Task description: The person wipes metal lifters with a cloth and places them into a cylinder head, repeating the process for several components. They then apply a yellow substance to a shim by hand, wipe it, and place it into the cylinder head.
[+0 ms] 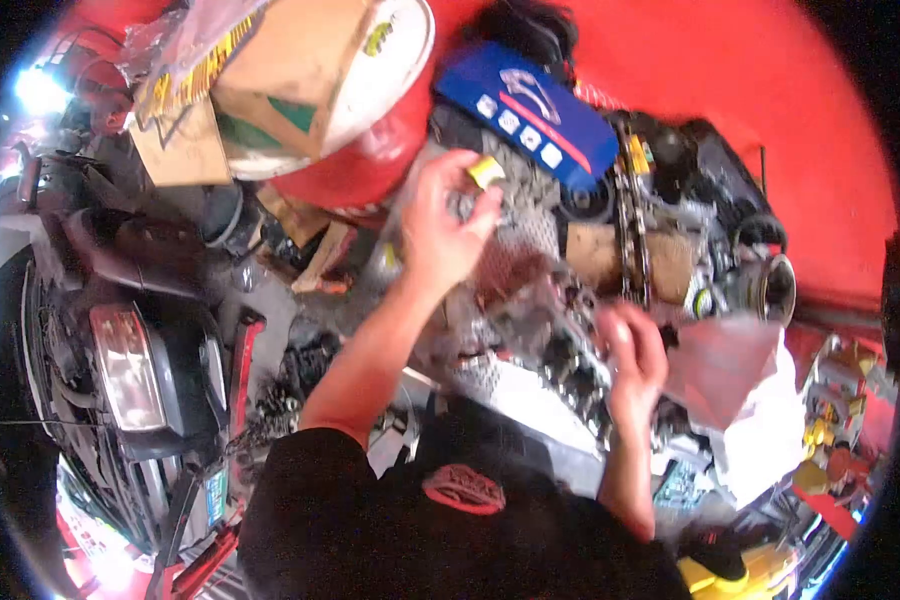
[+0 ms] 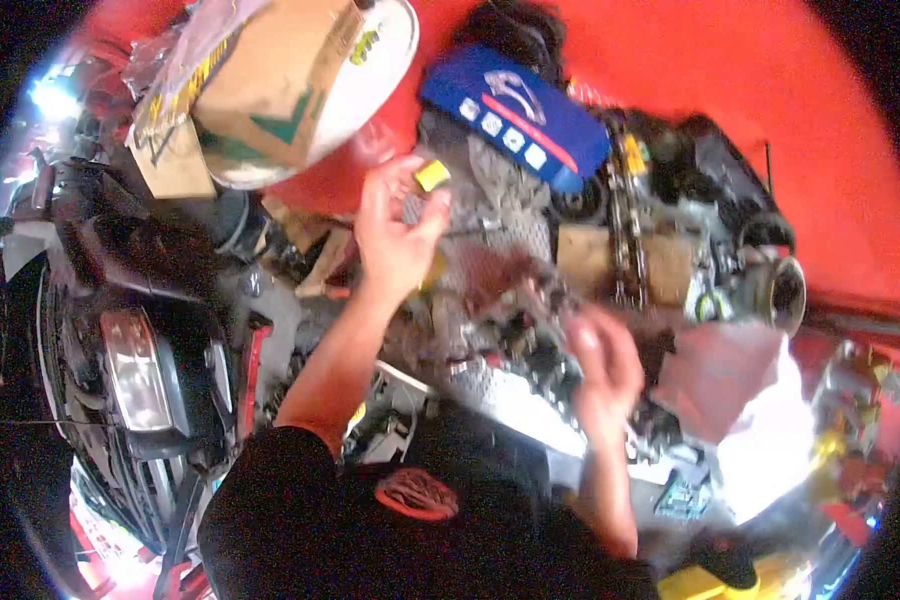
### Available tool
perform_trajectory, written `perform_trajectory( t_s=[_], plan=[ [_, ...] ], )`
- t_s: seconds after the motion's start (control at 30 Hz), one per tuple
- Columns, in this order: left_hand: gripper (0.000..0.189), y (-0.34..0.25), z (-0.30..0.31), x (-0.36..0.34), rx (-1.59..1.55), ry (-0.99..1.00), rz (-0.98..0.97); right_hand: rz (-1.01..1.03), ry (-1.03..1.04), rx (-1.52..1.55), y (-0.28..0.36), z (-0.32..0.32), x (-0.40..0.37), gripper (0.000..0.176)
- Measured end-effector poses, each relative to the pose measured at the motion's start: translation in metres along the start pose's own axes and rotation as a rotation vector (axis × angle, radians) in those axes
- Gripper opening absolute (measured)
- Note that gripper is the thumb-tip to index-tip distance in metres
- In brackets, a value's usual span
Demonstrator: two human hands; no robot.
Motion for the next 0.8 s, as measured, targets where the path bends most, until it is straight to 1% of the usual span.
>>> perform_trajectory(
  t_s=[0.07, 0.13, 0.17, 0.23, 0.27, 0.33, 0.37, 0.43, 0.53, 0.57, 0.6, 0.63, 0.67, 0.7, 0.73, 0.8],
  plan=[
    [0.043, -0.019, -0.019, -0.07, -0.179, 0.044, -0.01, 0.08, 0.061, 0.219, 0.019, -0.035, -0.009, 0.033],
    [0.044, -0.039, -0.032, -0.13, -0.449, 0.051, 0.08, 0.102, 0.182, 0.293, 0.022, -0.04, -0.027, 0.04],
    [0.045, -0.041, -0.036, -0.158, -0.377, 0.074, 0.012, 0.143, 0.238, 0.307, 0.024, -0.037, -0.04, 0.04],
    [0.045, -0.061, -0.035, -0.207, -0.333, 0.032, 0.021, 0.214, 0.342, 0.305, 0.022, -0.021, -0.07, 0.041],
    [0.045, -0.071, -0.034, -0.233, -0.304, 0.008, 0.024, 0.235, 0.376, 0.367, 0.021, -0.009, -0.086, 0.041],
    [0.04, -0.085, -0.044, -0.277, -0.491, 0.019, 0.059, 0.282, 0.442, 0.498, 0.024, 0.015, -0.116, 0.041],
    [0.038, -0.093, -0.051, -0.298, -0.578, 0.024, 0.076, 0.354, 0.446, 0.438, 0.032, 0.03, -0.131, 0.042],
    [0.032, -0.11, -0.064, -0.335, -0.714, 0.06, 0.104, 0.34, 0.481, 0.442, 0.03, 0.055, -0.156, 0.042],
    [0.033, -0.128, -0.073, -0.377, -0.566, 0.052, -0.001, 0.293, 0.48, 0.415, 0.025, 0.09, -0.186, 0.04],
    [0.04, -0.134, -0.074, -0.389, -0.434, 0.062, -0.019, 0.285, 0.482, 0.398, 0.022, 0.1, -0.193, 0.04],
    [0.042, -0.147, -0.07, -0.4, -0.267, 0.081, -0.03, 0.276, 0.486, 0.38, 0.02, 0.111, -0.2, 0.04],
    [0.044, -0.167, -0.061, -0.405, -0.099, 0.099, -0.044, 0.25, 0.499, 0.302, 0.021, 0.121, -0.206, 0.04],
    [0.046, -0.187, -0.051, -0.407, 0.069, 0.116, -0.057, 0.324, 0.536, 0.205, 0.03, 0.13, -0.21, 0.041],
    [0.046, -0.207, -0.042, -0.409, 0.174, 0.192, -0.117, 0.393, 0.57, 0.108, 0.037, 0.138, -0.215, 0.042],
    [0.041, -0.226, -0.043, -0.411, 0.3, 0.315, -0.233, 0.46, 0.602, 0.011, 0.045, 0.144, -0.22, 0.044],
    [0.038, -0.236, -0.05, -0.411, 0.552, 0.544, -0.265, 0.525, 0.681, -0.052, 0.057, 0.151, -0.231, 0.041]
  ],
)
Point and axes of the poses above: each hand's wrist, its own x-axis towards the middle knuckle, its own z-axis out of the back of the hand, y = z × x, the point moved 7 cm from there along x, towards the middle knuckle, and after that the axes turned 7 degrees about z, right-handed, at the moved point
